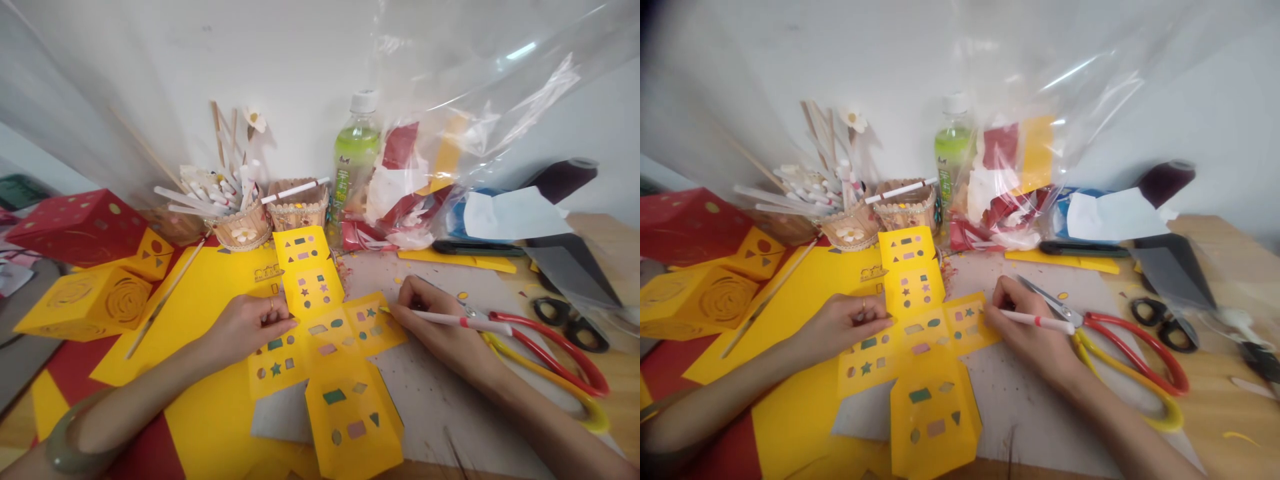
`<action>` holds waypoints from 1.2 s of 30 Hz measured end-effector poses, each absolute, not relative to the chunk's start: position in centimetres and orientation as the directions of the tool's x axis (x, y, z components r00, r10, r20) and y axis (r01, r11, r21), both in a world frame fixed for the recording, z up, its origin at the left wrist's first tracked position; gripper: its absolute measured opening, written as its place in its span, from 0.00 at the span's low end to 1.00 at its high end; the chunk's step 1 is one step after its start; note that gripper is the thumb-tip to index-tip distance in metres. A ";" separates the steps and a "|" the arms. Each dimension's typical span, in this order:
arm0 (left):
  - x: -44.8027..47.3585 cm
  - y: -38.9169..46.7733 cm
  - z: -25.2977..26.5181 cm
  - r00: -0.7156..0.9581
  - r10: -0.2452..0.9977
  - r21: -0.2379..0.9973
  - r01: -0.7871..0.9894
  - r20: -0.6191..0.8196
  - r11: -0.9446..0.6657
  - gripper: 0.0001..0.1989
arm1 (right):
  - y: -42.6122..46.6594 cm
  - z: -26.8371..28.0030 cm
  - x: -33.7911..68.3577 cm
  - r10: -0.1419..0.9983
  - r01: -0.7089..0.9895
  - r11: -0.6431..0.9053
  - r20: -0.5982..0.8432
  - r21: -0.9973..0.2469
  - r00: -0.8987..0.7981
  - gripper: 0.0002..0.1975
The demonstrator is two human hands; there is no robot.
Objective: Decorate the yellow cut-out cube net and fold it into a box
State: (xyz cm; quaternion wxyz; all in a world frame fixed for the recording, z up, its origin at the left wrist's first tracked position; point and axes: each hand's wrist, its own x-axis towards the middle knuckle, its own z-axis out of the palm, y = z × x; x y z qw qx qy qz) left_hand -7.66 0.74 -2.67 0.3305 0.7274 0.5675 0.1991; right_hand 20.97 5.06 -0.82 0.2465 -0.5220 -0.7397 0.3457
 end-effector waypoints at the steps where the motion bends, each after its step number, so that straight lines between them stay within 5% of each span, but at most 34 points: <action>1: -7.7 0.8 -2.7 0.280 0.957 0.705 0.694 -0.079 -0.145 0.12 | 5.1 -0.8 21.0 0.941 0.601 0.216 -0.001 -0.770 -0.339 0.10; 36: -7.8 0.9 -2.9 0.317 0.948 0.683 0.697 -0.019 -0.219 0.12 | 5.2 -0.7 20.9 0.952 0.597 0.186 -0.006 -0.780 -0.305 0.11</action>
